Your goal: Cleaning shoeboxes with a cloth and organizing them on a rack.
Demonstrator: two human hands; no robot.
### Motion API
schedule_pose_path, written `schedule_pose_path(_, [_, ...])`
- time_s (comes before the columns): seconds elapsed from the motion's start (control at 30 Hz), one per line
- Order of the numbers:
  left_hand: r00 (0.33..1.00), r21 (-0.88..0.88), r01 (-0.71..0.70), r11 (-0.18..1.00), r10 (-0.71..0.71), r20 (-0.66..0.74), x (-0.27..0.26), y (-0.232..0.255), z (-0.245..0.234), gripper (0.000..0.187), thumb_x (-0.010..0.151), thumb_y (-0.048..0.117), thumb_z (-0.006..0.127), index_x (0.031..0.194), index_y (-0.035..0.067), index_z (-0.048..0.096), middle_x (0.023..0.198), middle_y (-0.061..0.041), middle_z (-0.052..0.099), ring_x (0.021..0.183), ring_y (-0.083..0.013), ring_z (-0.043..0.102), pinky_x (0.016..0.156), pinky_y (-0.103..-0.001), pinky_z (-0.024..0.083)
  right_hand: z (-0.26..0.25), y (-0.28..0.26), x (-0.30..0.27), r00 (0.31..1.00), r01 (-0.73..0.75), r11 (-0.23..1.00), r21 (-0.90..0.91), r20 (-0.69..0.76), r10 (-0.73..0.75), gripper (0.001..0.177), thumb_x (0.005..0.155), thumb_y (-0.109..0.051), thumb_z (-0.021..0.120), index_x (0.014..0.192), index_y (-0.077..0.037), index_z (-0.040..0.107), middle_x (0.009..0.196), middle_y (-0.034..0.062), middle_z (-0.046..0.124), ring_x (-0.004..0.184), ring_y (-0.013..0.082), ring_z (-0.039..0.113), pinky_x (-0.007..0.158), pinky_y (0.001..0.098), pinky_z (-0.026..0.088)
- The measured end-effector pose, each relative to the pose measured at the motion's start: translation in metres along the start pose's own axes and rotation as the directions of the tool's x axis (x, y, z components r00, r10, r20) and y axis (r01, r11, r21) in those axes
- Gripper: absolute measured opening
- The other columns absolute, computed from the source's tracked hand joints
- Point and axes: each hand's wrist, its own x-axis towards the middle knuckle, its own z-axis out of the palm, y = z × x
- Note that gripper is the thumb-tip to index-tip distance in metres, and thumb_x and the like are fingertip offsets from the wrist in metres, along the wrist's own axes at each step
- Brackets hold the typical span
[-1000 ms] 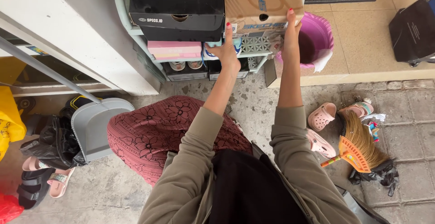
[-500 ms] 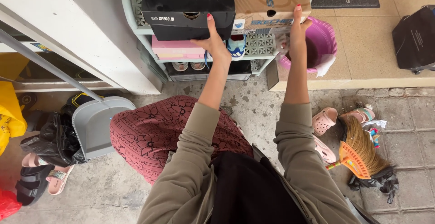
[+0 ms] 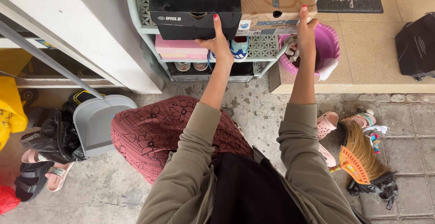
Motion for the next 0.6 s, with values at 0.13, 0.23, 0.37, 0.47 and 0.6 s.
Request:
schedule_pose_path(0.13, [0.999,-0.032,-0.031,0.999,0.031,0.015,0.002,0.001,0.002,0.156,0.062,0.059,0.084,0.153,0.015,-0.036,0.163,-0.014,0.012,0.147,-0.0307,0.029,0.116,-0.045,0.031,0.002,0.006,0.01,1.0,0.006,1.0,0.019,-0.01,-0.006,0.117,0.084,-0.091,0.043,0.147,0.006,0.029,0.145,0.0327,0.049,0.138,0.0385,0.05,0.113,0.0471,0.04])
schedule_pose_path(0.23, [0.999,-0.02,-0.032,0.999,0.032,0.031,0.006,-0.004,0.0,0.156,0.067,0.056,0.084,0.153,0.016,-0.039,0.165,-0.014,0.003,0.151,-0.0297,0.02,0.12,-0.048,0.023,0.001,0.002,0.006,1.0,-0.012,1.0,0.017,-0.008,0.012,0.112,0.083,-0.091,0.044,0.141,0.005,0.035,0.139,0.0327,0.054,0.134,0.0375,0.056,0.11,0.0464,0.045])
schedule_pose_path(0.37, [0.996,-0.046,-0.084,0.995,0.085,0.029,0.002,-0.003,0.0,0.155,0.067,0.055,0.085,0.154,0.013,-0.036,0.164,-0.015,0.003,0.152,-0.0306,0.02,0.122,-0.047,0.022,-0.001,-0.004,-0.001,0.999,-0.034,0.999,-0.01,-0.018,0.033,0.11,0.083,-0.09,0.043,0.139,0.004,0.036,0.136,0.0312,0.054,0.131,0.0368,0.056,0.109,0.0469,0.044])
schedule_pose_path(0.47, [0.995,-0.054,-0.098,0.994,0.1,0.031,0.005,-0.006,-0.003,0.154,0.067,0.055,0.085,0.154,0.014,-0.036,0.165,-0.015,0.003,0.152,-0.0306,0.02,0.121,-0.047,0.022,0.001,0.004,0.003,0.999,-0.02,1.0,0.005,-0.025,0.02,0.111,0.084,-0.091,0.043,0.142,0.004,0.035,0.138,0.0315,0.052,0.132,0.0372,0.053,0.11,0.0477,0.042])
schedule_pose_path(0.6, [0.989,-0.035,-0.148,0.988,0.148,-0.01,0.008,-0.015,-0.007,0.153,0.067,0.061,0.085,0.158,0.012,-0.028,0.166,-0.017,-0.001,0.154,-0.0328,0.016,0.124,-0.051,0.021,0.003,0.008,0.005,0.998,-0.064,0.993,0.104,0.014,0.062,0.116,0.083,-0.09,0.048,0.146,0.005,0.025,0.143,0.0318,0.05,0.135,0.036,0.055,0.111,0.0466,0.046])
